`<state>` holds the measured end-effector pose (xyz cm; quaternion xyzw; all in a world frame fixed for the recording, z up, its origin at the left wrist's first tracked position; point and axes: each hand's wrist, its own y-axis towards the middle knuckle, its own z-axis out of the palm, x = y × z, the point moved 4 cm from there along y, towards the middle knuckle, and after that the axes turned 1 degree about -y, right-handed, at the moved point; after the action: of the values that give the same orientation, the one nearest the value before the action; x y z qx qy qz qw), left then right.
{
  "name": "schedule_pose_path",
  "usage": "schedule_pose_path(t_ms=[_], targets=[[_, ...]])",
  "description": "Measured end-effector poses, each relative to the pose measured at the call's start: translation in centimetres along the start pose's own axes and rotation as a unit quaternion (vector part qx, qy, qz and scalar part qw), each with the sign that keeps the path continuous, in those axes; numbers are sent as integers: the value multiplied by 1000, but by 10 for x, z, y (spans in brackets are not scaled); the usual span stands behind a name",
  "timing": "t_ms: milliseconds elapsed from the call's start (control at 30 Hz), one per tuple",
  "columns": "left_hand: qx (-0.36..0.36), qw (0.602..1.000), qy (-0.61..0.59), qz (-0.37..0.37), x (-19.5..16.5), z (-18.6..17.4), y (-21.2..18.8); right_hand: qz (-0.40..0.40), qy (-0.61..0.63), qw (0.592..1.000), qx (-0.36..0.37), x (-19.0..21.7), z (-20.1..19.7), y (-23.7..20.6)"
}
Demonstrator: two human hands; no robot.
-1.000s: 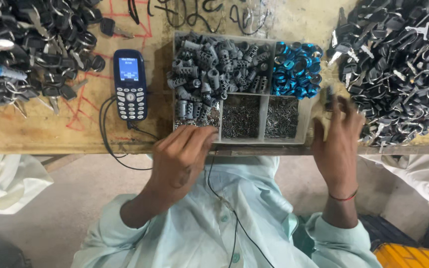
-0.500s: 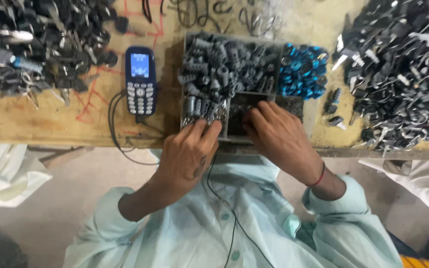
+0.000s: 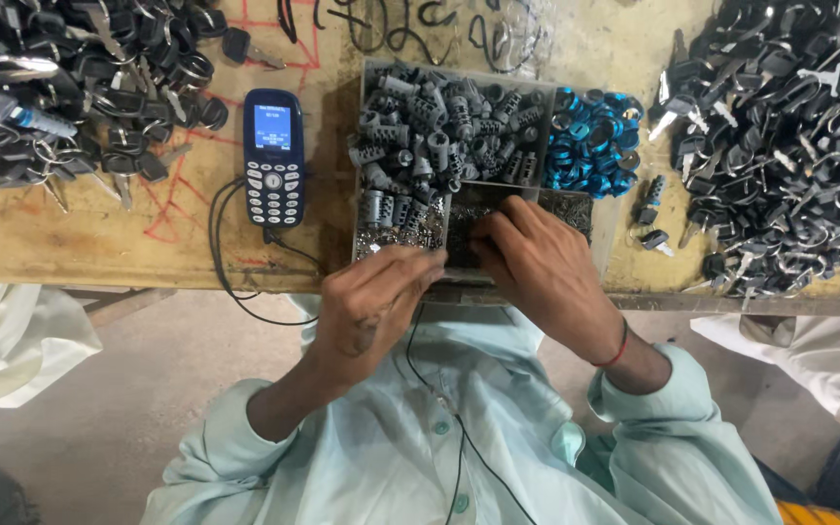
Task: The person sits at a workbench covered with piles of metal key heads and a compartment tray of grey and blue plastic key covers. They pick a key head and a blue cover, press the cover onto the key head by hand, and place the finished assembled key on the table, repeating this cycle throughout the clip.
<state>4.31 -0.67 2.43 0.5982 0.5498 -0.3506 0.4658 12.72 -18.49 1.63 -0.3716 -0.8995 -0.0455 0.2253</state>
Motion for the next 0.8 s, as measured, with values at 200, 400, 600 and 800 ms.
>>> schedule_pose_path(t_ms=[200, 400, 600, 800], targets=[[25, 996, -70, -59, 6, 8, 6, 3, -13, 1000, -9, 2, 4, 0], [-9, 994, -93, -58, 8, 10, 7, 3, 0, 1000, -12, 2, -3, 0], [-21, 984, -153, -92, 14, 18, 8, -9, 17, 1000, -11, 4, -5, 3], [13, 992, -118, -44, 9, 15, 7, 8, 32, 999, 15, 0, -7, 2]])
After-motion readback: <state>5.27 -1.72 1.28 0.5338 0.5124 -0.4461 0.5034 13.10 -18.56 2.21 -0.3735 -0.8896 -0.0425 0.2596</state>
